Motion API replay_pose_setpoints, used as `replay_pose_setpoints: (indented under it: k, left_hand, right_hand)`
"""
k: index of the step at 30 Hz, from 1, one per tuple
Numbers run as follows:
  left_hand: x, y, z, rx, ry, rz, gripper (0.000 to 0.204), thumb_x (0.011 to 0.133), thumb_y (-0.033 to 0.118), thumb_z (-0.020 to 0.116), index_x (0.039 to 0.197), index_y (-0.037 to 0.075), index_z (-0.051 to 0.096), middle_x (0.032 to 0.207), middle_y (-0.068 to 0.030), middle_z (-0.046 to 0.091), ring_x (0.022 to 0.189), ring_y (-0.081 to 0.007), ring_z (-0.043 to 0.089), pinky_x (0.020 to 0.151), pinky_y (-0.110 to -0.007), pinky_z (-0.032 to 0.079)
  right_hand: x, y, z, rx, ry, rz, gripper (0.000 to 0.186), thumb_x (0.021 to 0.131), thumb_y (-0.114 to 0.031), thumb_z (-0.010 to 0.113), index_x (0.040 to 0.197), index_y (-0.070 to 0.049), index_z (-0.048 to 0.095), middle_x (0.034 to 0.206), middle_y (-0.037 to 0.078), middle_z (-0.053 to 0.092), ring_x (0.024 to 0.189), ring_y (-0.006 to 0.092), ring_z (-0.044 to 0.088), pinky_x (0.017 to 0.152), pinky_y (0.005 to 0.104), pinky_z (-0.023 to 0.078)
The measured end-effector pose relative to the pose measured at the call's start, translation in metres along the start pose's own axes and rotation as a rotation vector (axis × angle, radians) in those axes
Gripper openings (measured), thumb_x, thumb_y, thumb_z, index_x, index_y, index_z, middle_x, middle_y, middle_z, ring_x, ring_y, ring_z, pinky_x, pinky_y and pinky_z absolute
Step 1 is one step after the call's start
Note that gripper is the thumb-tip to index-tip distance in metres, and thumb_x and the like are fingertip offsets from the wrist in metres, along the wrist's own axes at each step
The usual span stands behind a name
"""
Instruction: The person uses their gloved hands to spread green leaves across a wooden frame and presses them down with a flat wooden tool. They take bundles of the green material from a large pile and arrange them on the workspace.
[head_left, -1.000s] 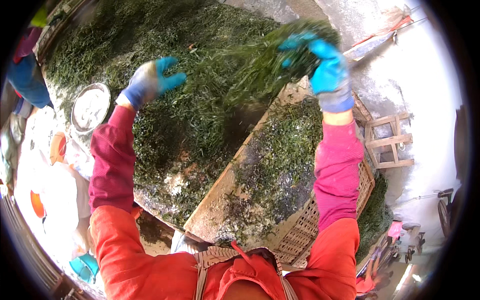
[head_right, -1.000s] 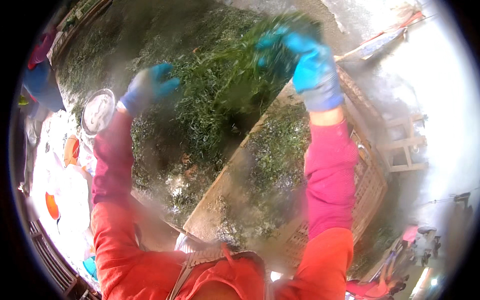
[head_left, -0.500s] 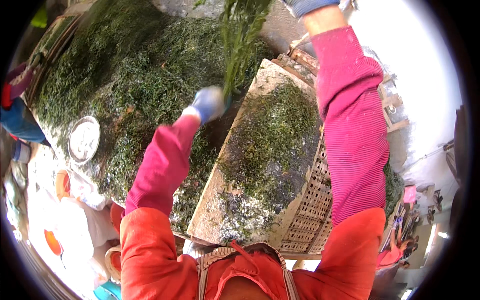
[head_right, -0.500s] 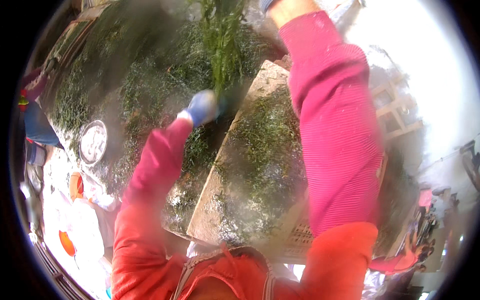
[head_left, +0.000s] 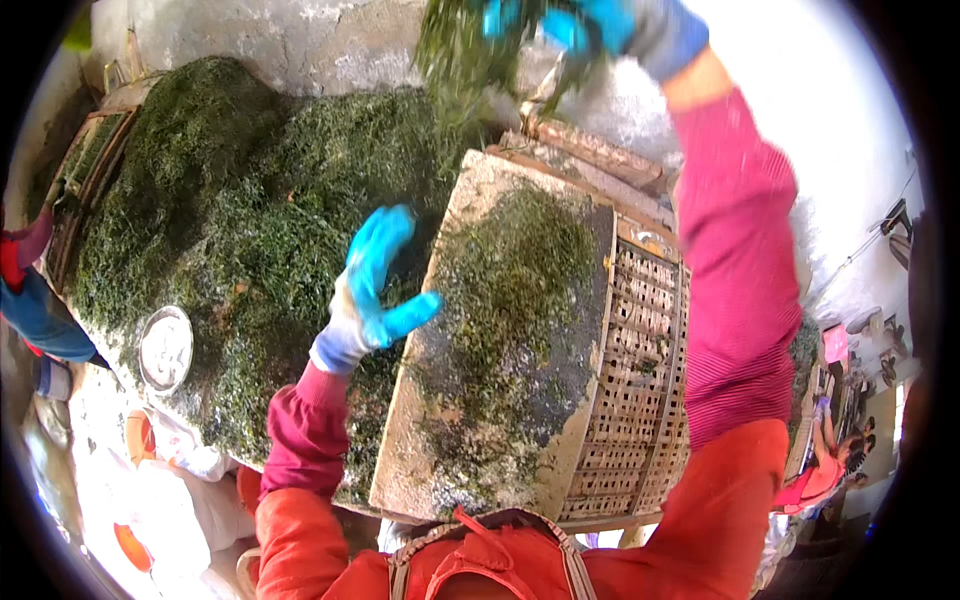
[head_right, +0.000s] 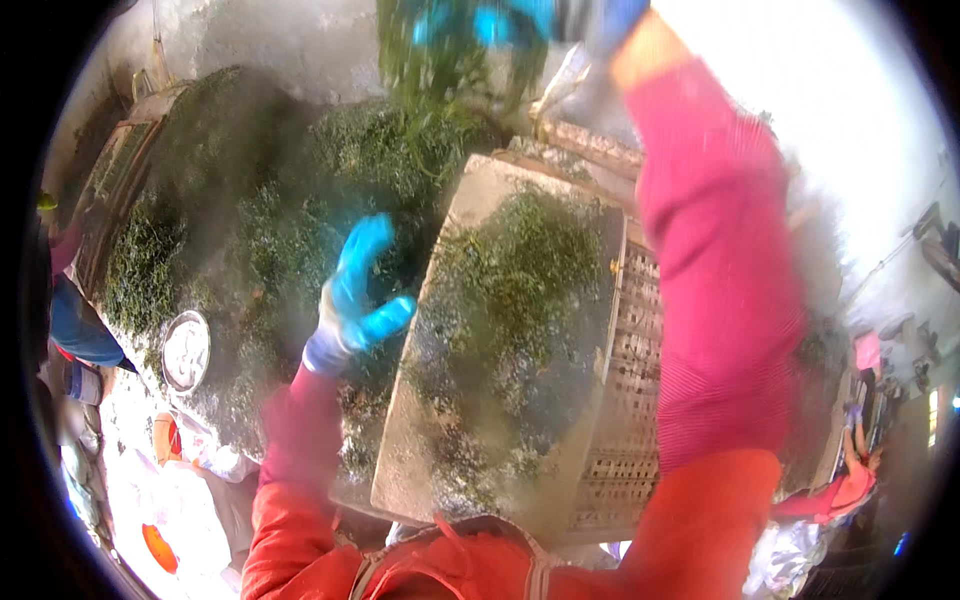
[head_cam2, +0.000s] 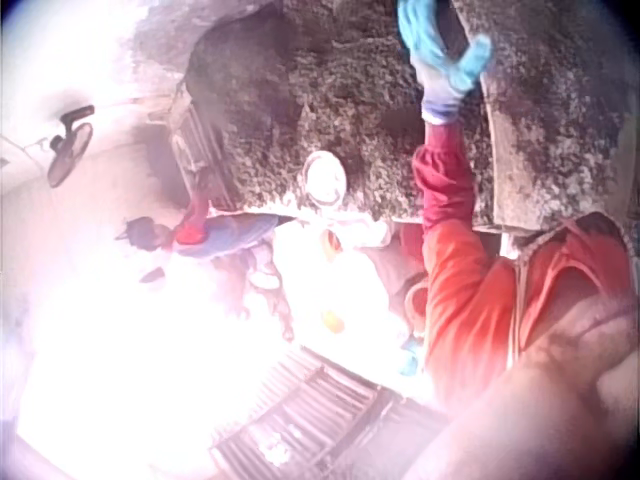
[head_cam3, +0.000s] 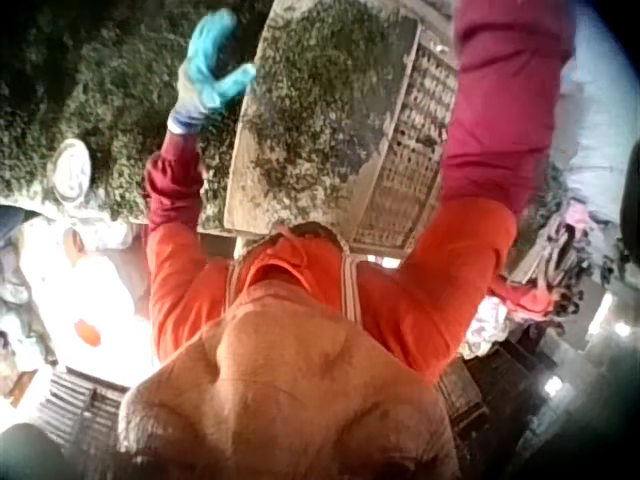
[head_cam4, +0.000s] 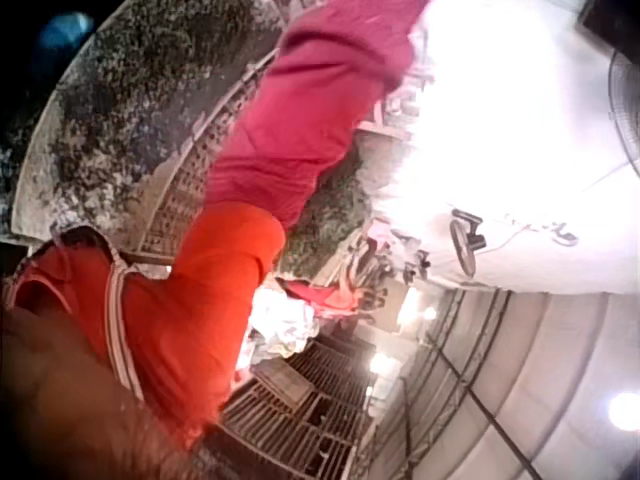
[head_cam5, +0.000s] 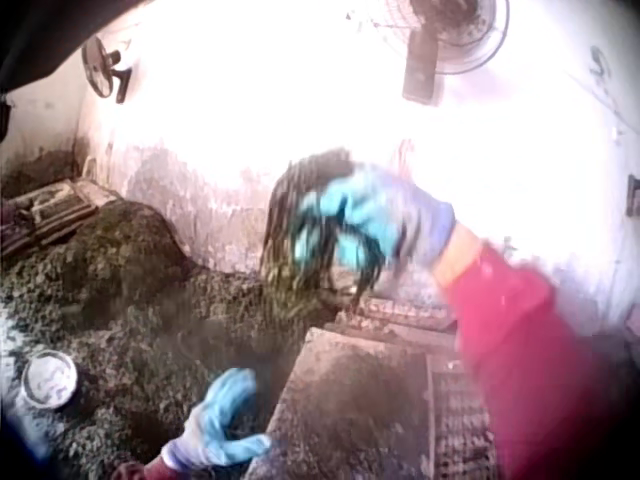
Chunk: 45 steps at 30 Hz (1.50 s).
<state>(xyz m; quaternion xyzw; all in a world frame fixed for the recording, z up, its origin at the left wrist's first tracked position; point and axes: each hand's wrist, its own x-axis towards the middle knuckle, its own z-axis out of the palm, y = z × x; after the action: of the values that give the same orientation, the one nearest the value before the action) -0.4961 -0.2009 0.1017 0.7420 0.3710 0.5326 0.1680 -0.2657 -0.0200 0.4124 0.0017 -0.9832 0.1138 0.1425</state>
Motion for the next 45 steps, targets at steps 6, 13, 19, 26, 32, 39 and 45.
replay_pose_setpoints:
  k: [6, 13, 19, 26, 32, 39, 45]
  left_hand:
    - [0.028, 0.062, 0.112, -1.919, 0.012, -0.773, 0.08, 0.105, 0.059, 0.045, 0.151, -0.006, 0.041, 0.115, -0.0128, 0.068, 0.112, -0.0337, 0.061, 0.103, -0.048, 0.047]
    - [0.067, 0.071, 0.214, -1.056, -0.101, -0.71, 0.047, 0.103, 0.025, 0.055, 0.14, -0.004, 0.057, 0.077, -0.0012, 0.054, 0.089, -0.0238, 0.067, 0.088, -0.043, 0.055]
    - [0.198, 0.039, 0.299, -1.04, -0.168, -0.3, 0.035, 0.101, 0.006, 0.055, 0.133, -0.006, 0.061, 0.098, -0.0067, 0.065, 0.104, -0.0292, 0.069, 0.102, -0.045, 0.055]
    - [0.218, -0.106, 0.315, 0.137, -0.108, -0.731, 0.039, 0.089, 0.014, 0.068, 0.127, 0.007, 0.068, 0.105, -0.0125, 0.076, 0.098, -0.0235, 0.072, 0.082, -0.034, 0.059]
    - [0.18, 0.02, 0.467, 0.829, -0.553, -0.295, 0.089, 0.097, 0.07, 0.048, 0.164, 0.017, 0.025, 0.17, -0.0179, 0.021, 0.157, -0.0358, 0.02, 0.128, -0.048, 0.014]
    - [0.166, -0.01, 0.482, 0.93, -0.536, -0.054, 0.074, 0.099, 0.064, 0.047, 0.161, 0.028, 0.032, 0.17, -0.0079, 0.026, 0.158, -0.0317, 0.018, 0.128, -0.052, 0.006]
    - [0.131, -0.004, 0.477, 1.256, -0.573, 0.519, 0.063, 0.102, 0.059, 0.044, 0.155, 0.027, 0.044, 0.164, -0.0025, 0.04, 0.155, -0.0249, 0.026, 0.127, -0.057, 0.011]
  right_hand:
    - [-0.18, -0.108, 0.247, 1.385, 0.185, 0.713, 0.044, 0.088, -0.016, 0.074, 0.129, -0.001, 0.067, 0.113, 0.009, 0.074, 0.095, 0.0173, 0.07, 0.081, 0.0348, 0.059]
    - [-0.287, -0.133, 0.319, 1.345, 0.953, 0.839, 0.041, 0.089, -0.009, 0.079, 0.127, -0.002, 0.067, 0.11, 0.01, 0.075, 0.093, 0.0194, 0.07, 0.086, 0.0367, 0.057]
    - [-0.416, -0.055, 0.192, 1.032, 0.856, 0.922, 0.042, 0.092, -0.009, 0.072, 0.131, 0.001, 0.06, 0.099, 0.017, 0.077, 0.068, 0.0161, 0.072, 0.052, 0.0261, 0.055]
    - [-0.563, 0.065, 0.203, 0.648, 0.273, 1.481, 0.033, 0.089, -0.007, 0.069, 0.119, 0.005, 0.065, 0.09, 0.02, 0.074, 0.061, 0.0276, 0.069, 0.055, 0.0396, 0.056]
    - [-0.576, 0.072, 0.192, 0.6, 0.14, 1.465, 0.046, 0.09, -0.017, 0.072, 0.13, 0.004, 0.062, 0.102, 0.018, 0.075, 0.067, 0.0251, 0.07, 0.061, 0.0387, 0.058]
    - [-0.767, 0.003, 0.135, 0.137, 0.291, 1.718, 0.051, 0.093, -0.012, 0.066, 0.142, -0.002, 0.058, 0.112, 0.015, 0.074, 0.075, 0.0188, 0.068, 0.071, 0.0324, 0.058]
    - [-0.625, 0.004, 0.195, -0.72, 0.337, 0.573, 0.039, 0.094, -0.017, 0.066, 0.131, -0.004, 0.065, 0.13, 0.018, 0.067, 0.116, 0.0353, 0.065, 0.102, 0.0456, 0.052]
